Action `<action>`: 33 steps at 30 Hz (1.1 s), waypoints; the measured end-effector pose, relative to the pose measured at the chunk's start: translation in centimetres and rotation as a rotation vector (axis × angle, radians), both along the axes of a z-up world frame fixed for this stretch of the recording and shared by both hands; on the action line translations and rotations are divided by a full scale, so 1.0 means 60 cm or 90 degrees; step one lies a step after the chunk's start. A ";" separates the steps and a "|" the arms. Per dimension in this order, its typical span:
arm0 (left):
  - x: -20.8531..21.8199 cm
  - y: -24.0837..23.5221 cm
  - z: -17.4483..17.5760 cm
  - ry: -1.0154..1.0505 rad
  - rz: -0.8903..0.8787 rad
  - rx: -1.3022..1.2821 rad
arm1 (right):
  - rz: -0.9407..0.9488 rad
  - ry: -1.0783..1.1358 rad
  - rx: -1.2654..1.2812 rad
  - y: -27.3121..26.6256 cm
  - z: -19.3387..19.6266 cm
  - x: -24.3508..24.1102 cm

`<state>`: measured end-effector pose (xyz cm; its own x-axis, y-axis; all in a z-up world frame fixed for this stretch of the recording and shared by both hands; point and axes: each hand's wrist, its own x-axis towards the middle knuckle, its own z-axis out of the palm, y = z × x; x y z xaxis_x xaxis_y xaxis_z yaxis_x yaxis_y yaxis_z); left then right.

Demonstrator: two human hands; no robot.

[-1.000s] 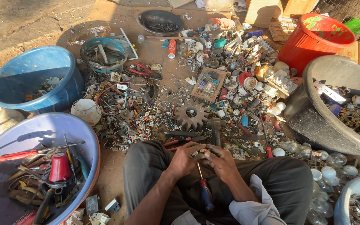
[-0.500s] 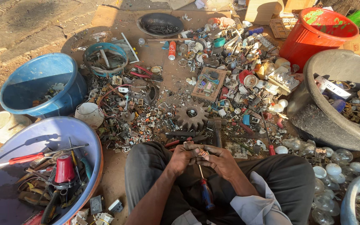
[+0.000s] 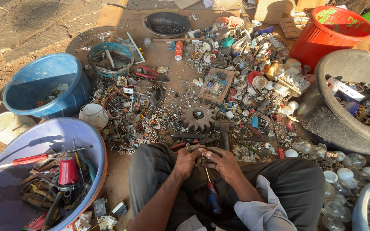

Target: The person sits cross-legged on the ground and uses a hammer and a screwdriver to break apart a small electronic component. They repeatedly strike the component to separate its parts and then use the screwdriver to pry and extract smaller pieces from the debris.

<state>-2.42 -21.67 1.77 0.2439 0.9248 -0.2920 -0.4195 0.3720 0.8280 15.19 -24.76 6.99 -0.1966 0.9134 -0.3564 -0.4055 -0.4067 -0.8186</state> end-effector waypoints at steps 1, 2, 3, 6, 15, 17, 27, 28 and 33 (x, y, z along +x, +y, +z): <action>-0.001 -0.002 0.006 0.004 -0.002 0.005 | -0.006 0.026 -0.006 0.001 0.004 -0.002; -0.002 -0.003 0.013 0.011 -0.007 0.024 | -0.013 0.052 -0.013 0.003 0.009 -0.003; -0.001 -0.005 0.019 0.017 -0.015 0.041 | -0.022 0.077 -0.020 0.003 0.011 -0.004; 0.002 -0.010 0.039 0.095 -0.034 0.061 | -0.031 0.055 -0.020 0.004 0.013 -0.004; -0.001 -0.005 0.061 0.079 -0.028 0.022 | 0.014 -0.104 0.060 0.017 -0.016 -0.010; 0.001 -0.005 0.055 0.106 -0.021 0.055 | 0.001 -0.091 0.044 0.017 -0.019 -0.012; -0.008 0.013 0.037 0.058 -0.005 -0.006 | 0.052 -0.029 0.024 0.033 -0.022 -0.009; -0.009 0.015 0.037 0.043 -0.011 -0.013 | 0.055 -0.025 0.026 0.036 -0.028 -0.008; -0.003 0.019 0.041 0.133 -0.018 0.027 | -0.010 -0.008 -0.001 0.043 -0.080 -0.008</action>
